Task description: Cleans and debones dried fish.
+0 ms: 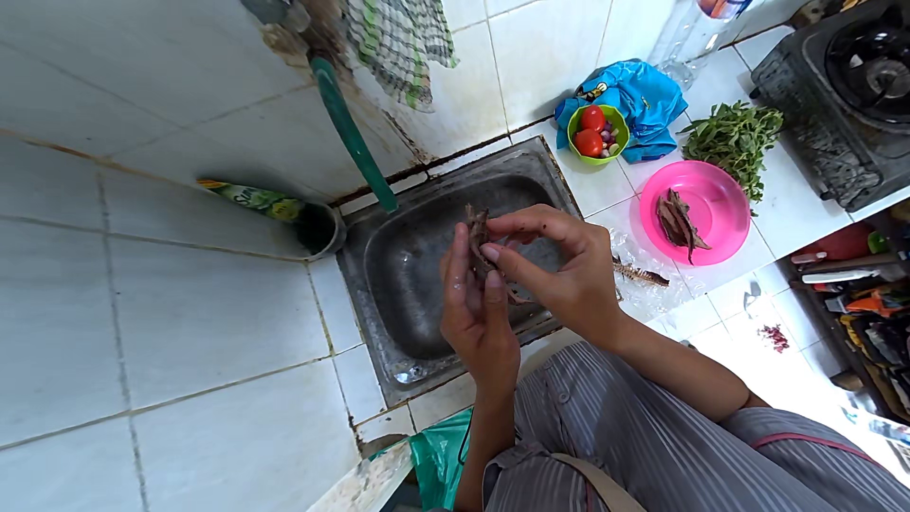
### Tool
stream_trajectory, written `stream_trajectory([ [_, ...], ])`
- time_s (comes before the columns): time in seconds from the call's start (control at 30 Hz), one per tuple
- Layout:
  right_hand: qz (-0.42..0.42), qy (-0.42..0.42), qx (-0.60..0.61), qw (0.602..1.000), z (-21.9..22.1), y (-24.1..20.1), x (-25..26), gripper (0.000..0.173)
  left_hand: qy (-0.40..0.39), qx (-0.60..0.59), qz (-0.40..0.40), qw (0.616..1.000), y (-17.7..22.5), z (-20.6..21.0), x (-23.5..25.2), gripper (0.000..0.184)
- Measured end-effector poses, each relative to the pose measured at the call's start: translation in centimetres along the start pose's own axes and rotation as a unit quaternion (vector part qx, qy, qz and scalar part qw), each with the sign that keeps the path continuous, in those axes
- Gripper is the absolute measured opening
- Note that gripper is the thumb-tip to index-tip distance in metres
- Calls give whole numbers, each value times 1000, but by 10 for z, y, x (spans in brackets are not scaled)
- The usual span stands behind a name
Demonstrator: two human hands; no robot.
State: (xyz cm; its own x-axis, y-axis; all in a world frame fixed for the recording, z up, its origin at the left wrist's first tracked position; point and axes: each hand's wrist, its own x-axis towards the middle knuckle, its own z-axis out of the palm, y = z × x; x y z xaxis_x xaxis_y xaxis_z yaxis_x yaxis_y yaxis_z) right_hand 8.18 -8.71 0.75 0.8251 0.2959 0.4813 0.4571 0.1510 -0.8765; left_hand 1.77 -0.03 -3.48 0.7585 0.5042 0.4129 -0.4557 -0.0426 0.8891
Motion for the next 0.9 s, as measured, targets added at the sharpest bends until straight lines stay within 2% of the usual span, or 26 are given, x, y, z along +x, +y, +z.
stream_trajectory([
  [0.23, 7, -4, 13, 1000, 1, -1, -1, 19, 1, -4, 4, 1000, -1, -2, 0, 45],
  [0.53, 15, -18, 27, 999, -1, -1, 2, 7, -17, -14, -6, 1000, 0, -6, 2, 44],
  [0.77, 22, -33, -18, 999, -9, 4, 11, 11, -23, -94, -74, 993, 2, -4, 1, 44],
  [0.9, 38, -11, -1, 999, -17, 3, 15, 10, -12, -158, -116, 981, 5, -5, 2, 44],
])
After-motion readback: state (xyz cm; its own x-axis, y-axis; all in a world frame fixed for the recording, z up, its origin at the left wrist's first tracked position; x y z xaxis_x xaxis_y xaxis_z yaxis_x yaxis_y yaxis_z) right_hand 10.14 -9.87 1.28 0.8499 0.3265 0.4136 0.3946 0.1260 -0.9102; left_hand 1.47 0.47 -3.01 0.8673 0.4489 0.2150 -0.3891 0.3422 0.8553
